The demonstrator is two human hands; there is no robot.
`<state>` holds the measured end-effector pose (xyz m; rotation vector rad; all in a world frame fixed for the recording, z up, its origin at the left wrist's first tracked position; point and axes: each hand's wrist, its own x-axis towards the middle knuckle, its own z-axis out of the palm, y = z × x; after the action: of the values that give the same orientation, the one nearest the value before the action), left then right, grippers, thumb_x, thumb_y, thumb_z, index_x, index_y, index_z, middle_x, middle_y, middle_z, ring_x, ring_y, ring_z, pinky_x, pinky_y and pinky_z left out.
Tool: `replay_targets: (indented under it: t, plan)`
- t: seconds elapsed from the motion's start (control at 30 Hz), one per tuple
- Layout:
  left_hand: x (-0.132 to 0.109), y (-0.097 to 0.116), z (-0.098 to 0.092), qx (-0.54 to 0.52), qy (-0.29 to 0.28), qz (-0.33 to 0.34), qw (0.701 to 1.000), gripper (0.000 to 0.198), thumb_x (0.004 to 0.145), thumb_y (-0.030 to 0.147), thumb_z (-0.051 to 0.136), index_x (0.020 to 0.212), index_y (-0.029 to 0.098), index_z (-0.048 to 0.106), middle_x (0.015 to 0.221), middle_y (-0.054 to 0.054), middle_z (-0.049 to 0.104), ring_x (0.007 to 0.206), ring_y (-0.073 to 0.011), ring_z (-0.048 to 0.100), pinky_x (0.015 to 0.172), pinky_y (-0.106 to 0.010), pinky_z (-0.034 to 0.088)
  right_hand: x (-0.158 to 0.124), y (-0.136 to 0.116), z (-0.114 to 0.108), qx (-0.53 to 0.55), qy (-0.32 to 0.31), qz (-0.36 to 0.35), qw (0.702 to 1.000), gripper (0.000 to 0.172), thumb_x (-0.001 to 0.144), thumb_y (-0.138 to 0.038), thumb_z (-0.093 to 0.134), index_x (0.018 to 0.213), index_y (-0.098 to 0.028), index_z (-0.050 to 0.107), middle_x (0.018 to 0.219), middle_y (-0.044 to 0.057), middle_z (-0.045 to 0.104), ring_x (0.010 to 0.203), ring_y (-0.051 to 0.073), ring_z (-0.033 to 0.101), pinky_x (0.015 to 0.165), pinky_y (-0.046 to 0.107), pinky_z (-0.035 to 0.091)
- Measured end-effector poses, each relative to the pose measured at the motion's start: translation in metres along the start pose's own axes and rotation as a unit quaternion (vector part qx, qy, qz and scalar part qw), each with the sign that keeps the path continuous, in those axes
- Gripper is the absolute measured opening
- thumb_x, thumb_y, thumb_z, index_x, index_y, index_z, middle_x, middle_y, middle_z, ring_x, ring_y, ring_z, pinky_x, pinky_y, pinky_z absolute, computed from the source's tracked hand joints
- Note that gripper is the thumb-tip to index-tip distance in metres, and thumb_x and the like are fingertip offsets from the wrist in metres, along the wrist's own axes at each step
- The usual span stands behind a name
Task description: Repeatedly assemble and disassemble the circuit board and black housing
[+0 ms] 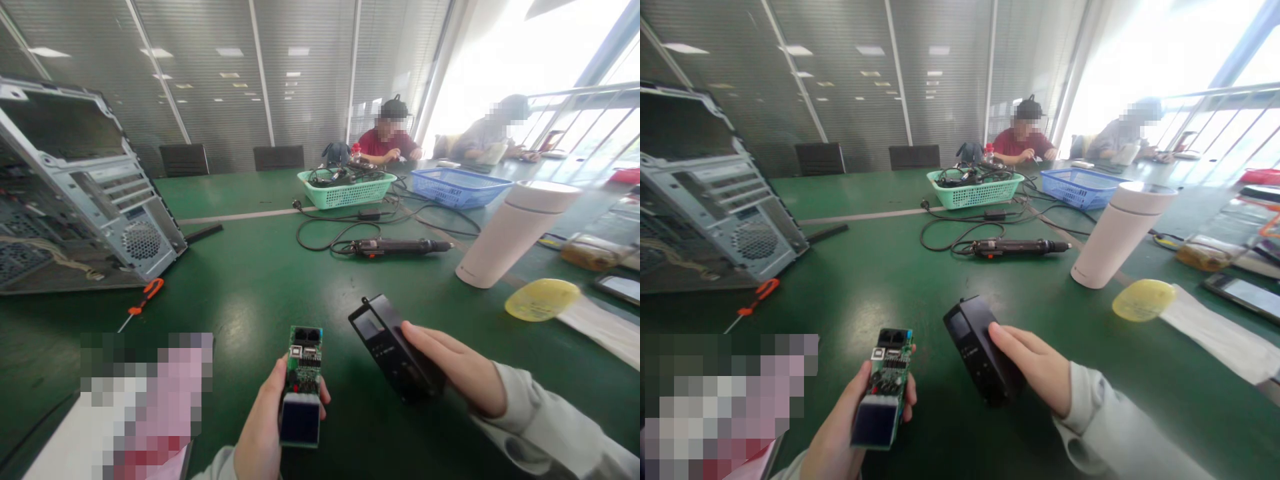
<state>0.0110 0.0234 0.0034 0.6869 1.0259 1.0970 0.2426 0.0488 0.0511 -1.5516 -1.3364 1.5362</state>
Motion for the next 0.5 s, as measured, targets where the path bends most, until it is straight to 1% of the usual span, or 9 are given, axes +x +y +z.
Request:
replay_targets:
  t: [0.03,0.1,0.13,0.2,0.27,0.33,0.4,0.47,0.5]
  plan:
    - [-0.002,0.003,0.002,0.002,0.002,-0.005,1.000,0.067,0.053,0.081,0.070,0.064,0.015,0.073,0.051,0.000,0.072,0.043,-0.0118,0.060,0.046,-0.021,0.045,-0.001,-0.001,-0.008,-0.087,0.051,-0.043,0.994,0.063,0.070,-0.079,0.052,0.086,-0.019,0.065,0.081,0.006,0.066,0.075,0.021,0.063,0.070,0.034,0.050]
    - [-0.006,0.008,0.006,0.005,0.007,-0.013,1.000,0.068,0.049,0.081,0.072,0.062,0.015,0.073,0.051,0.000,0.072,0.043,-0.0115,0.061,0.047,-0.020,0.046,-0.001,0.001,-0.027,-0.249,0.130,-0.104,0.954,0.056,0.073,-0.071,0.053,0.097,-0.022,0.063,0.091,0.007,0.068,0.084,0.026,0.063,0.077,0.040,0.048]
    - [-0.008,0.011,0.007,0.006,0.009,-0.015,1.000,0.067,0.048,0.081,0.073,0.062,0.015,0.073,0.052,0.000,0.073,0.044,-0.0115,0.061,0.048,-0.020,0.047,0.000,0.004,-0.038,-0.316,0.162,-0.108,0.929,0.055,0.073,-0.069,0.052,0.099,-0.023,0.062,0.093,0.007,0.068,0.085,0.027,0.063,0.078,0.042,0.048]
    - [-0.011,0.015,0.010,0.008,0.012,-0.014,1.000,0.067,0.048,0.081,0.073,0.060,0.015,0.072,0.053,0.000,0.074,0.046,-0.0115,0.062,0.049,-0.020,0.047,0.002,0.011,-0.064,-0.401,0.218,-0.073,0.887,0.053,0.071,-0.069,0.053,0.098,-0.024,0.060,0.095,0.008,0.069,0.085,0.029,0.065,0.078,0.045,0.048]
    - [-0.011,0.016,0.011,0.009,0.014,-0.011,1.000,0.066,0.049,0.080,0.073,0.060,0.016,0.071,0.053,0.000,0.074,0.046,-0.0114,0.062,0.049,-0.020,0.048,0.003,0.019,-0.092,-0.434,0.243,-0.027,0.867,0.047,0.072,-0.066,0.054,0.094,-0.024,0.059,0.088,0.009,0.069,0.079,0.029,0.066,0.074,0.045,0.048]
    - [-0.011,0.017,0.011,0.008,0.014,-0.010,1.000,0.066,0.048,0.080,0.074,0.062,0.016,0.072,0.052,0.000,0.073,0.044,-0.0116,0.061,0.048,-0.021,0.047,-0.001,0.027,-0.116,-0.438,0.254,0.001,0.862,0.039,0.069,-0.060,0.060,0.084,-0.024,0.057,0.081,0.010,0.068,0.074,0.029,0.065,0.071,0.045,0.048]
    - [-0.010,0.017,0.011,0.006,0.016,-0.008,1.000,0.065,0.049,0.080,0.074,0.064,0.016,0.072,0.052,0.001,0.073,0.045,-0.0117,0.062,0.048,-0.021,0.047,-0.007,0.037,-0.135,-0.435,0.266,0.024,0.860,0.032,0.064,-0.053,0.067,0.072,-0.025,0.054,0.072,0.011,0.065,0.066,0.028,0.063,0.068,0.044,0.046]
    - [-0.010,0.016,0.011,0.005,0.018,-0.007,1.000,0.064,0.050,0.079,0.075,0.062,0.016,0.071,0.054,0.000,0.074,0.046,-0.0115,0.062,0.050,-0.021,0.048,-0.014,0.052,-0.147,-0.432,0.328,-0.004,0.840,0.032,0.064,-0.051,0.070,0.063,-0.028,0.048,0.061,0.008,0.058,0.055,0.024,0.057,0.062,0.042,0.043]
    - [-0.010,0.016,0.012,0.005,0.018,-0.006,1.000,0.063,0.051,0.078,0.075,0.061,0.016,0.071,0.055,0.000,0.074,0.046,-0.0115,0.063,0.050,-0.020,0.048,-0.016,0.062,-0.152,-0.427,0.378,-0.048,0.820,0.033,0.068,-0.054,0.067,0.060,-0.029,0.045,0.056,0.006,0.054,0.050,0.021,0.052,0.059,0.041,0.040]
